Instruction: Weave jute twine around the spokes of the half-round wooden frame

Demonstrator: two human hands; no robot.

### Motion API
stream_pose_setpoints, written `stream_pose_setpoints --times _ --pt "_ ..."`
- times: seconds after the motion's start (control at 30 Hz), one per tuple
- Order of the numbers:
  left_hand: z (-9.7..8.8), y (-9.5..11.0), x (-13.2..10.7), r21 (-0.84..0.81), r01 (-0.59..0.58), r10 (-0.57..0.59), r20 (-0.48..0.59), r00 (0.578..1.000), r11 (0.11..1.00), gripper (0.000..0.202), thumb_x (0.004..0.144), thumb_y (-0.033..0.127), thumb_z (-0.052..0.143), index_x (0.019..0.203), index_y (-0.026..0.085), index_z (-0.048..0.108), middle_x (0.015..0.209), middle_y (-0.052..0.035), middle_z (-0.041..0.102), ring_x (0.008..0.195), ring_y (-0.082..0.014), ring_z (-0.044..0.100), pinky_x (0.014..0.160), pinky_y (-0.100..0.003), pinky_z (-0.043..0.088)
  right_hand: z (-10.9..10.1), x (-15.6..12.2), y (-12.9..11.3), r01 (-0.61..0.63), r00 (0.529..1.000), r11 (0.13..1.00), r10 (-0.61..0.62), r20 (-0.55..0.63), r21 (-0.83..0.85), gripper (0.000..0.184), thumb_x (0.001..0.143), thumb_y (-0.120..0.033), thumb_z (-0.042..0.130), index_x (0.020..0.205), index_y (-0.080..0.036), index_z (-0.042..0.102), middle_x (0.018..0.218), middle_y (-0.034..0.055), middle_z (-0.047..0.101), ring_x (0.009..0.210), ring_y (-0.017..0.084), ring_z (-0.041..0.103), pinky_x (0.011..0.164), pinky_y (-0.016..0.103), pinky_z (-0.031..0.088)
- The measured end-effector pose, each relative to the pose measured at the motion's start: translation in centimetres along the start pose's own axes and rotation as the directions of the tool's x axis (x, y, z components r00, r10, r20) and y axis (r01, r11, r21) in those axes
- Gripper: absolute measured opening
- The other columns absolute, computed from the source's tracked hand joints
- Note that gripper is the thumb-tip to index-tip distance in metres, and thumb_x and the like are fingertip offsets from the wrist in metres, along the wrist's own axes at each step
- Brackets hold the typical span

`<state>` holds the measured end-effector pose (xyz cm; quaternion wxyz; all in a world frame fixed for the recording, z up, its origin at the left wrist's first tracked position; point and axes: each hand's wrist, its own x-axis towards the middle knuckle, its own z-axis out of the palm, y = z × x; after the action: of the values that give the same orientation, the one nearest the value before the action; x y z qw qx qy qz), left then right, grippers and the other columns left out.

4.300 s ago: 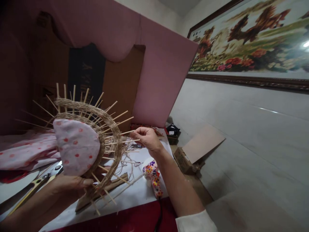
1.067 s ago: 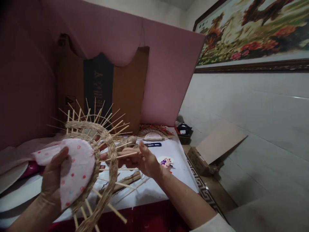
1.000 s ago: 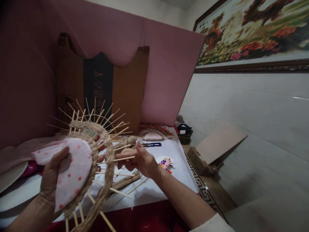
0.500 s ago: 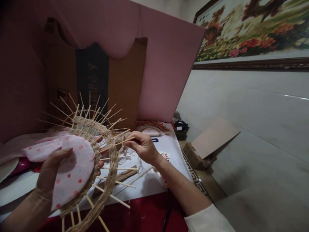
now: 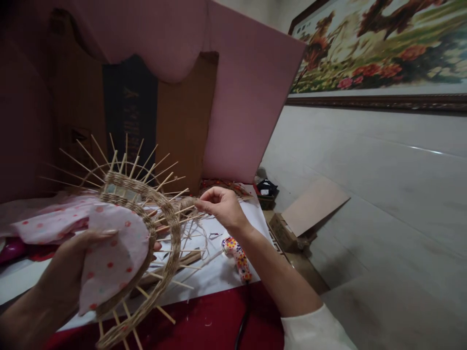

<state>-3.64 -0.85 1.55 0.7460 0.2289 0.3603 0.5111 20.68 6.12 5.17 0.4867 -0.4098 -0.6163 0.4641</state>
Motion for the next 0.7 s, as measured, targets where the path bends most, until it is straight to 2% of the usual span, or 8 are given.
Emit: stream_pose_setpoints --times 0.07,0.13,0.27,0.37,0.43,0.53,0.63,0.7 --pt "0.1 0.0 0.0 0.03 0.01 -0.01 -0.004 1.0 1.0 0.027 0.057 0.02 0.071 0.082 0.01 0.073 0.081 -0.0176 0.075 0.069 -0.0339 0.07 0.058 -0.043 0.058 0.4 -0.5 -0.5 0.093 0.995 0.996 -0.094 -0.025 -0.016 0.028 0.057 -0.032 0.082 0.065 -0.015 0.061 0.06 -0.0012 0.061 0.056 0.008 0.053 0.052 0.022 0.04" --pt "0.3 -0.1 0.0 0.048 0.023 -0.024 0.018 1.0 0.999 0.03 0.056 0.02 0.071 0.084 0.008 0.073 0.082 -0.0194 0.074 0.069 -0.0337 0.07 0.06 -0.042 0.057 1.0 -0.9 -0.9 0.142 0.99 0.989 -0.142 0.02 -0.029 0.024 0.06 -0.028 0.08 0.069 -0.015 0.063 0.065 -0.0008 0.063 0.06 0.01 0.056 0.057 0.024 0.044" --pt "0.3 -0.2 -0.1 0.045 0.084 -0.085 0.038 0.996 0.995 0.033 0.055 0.022 0.071 0.084 0.006 0.073 0.085 -0.0221 0.074 0.073 -0.0334 0.07 0.065 -0.04 0.057 1.6 -1.3 -1.7 0.24 0.966 0.963 -0.223 0.131 -0.124 0.017 0.066 -0.022 0.076 0.079 -0.016 0.067 0.073 0.0002 0.066 0.065 0.01 0.057 0.06 0.024 0.045" --pt "0.1 0.0 -0.2 0.006 0.108 -0.108 0.041 0.993 0.994 0.03 0.056 0.022 0.068 0.083 0.008 0.073 0.083 -0.0211 0.074 0.074 -0.0343 0.07 0.069 -0.044 0.056 0.9 -1.0 -1.9 0.285 0.956 0.948 -0.27 0.117 -0.141 0.017 0.066 -0.021 0.077 0.079 -0.017 0.066 0.072 -0.0005 0.064 0.067 0.01 0.057 0.06 0.024 0.045" --pt "0.0 0.1 -0.4 -0.023 0.129 -0.128 0.038 0.991 0.991 0.029 0.056 0.022 0.066 0.081 0.009 0.073 0.079 -0.0208 0.074 0.073 -0.0356 0.07 0.069 -0.047 0.056 0.3 -0.5 -1.7 0.278 0.957 0.957 -0.269 0.107 -0.079 0.019 0.063 -0.022 0.079 0.073 -0.017 0.065 0.07 -0.0014 0.063 0.064 0.009 0.056 0.06 0.023 0.046" --pt "-0.1 0.3 -0.5 -0.062 0.1 -0.1 0.007 0.995 0.993 0.03 0.054 0.021 0.065 0.081 0.011 0.072 0.076 -0.0188 0.074 0.068 -0.0359 0.07 0.067 -0.05 0.056 -0.1 -0.1 -1.1 0.226 0.967 0.973 -0.23 0.113 0.04 0.021 0.059 -0.023 0.082 0.069 -0.017 0.064 0.066 -0.0022 0.062 0.06 0.009 0.057 0.058 0.023 0.047" --pt "-0.3 0.2 -0.4 -0.076 0.097 -0.096 0.019 0.995 0.992 0.033 0.055 0.021 0.063 0.086 0.012 0.071 0.078 -0.0174 0.075 0.067 -0.0361 0.07 0.066 -0.052 0.056 0.9 -0.2 0.1 0.172 0.974 0.976 -0.188 0.123 0.13 0.02 0.059 -0.025 0.082 0.068 -0.017 0.066 0.064 -0.0018 0.063 0.058 0.009 0.057 0.059 0.024 0.049" --pt "-0.3 0.2 -0.2 -0.114 0.135 -0.132 0.039 0.991 0.984 0.031 0.056 0.02 0.061 0.085 0.013 0.071 0.078 -0.0147 0.075 0.066 -0.0338 0.07 0.064 -0.049 0.057 2.1 -0.4 1.1 0.157 0.974 0.973 -0.181 0.138 0.171 0.021 0.057 -0.027 0.082 0.066 -0.017 0.066 0.065 -0.0012 0.063 0.059 0.01 0.057 0.059 0.025 0.049"
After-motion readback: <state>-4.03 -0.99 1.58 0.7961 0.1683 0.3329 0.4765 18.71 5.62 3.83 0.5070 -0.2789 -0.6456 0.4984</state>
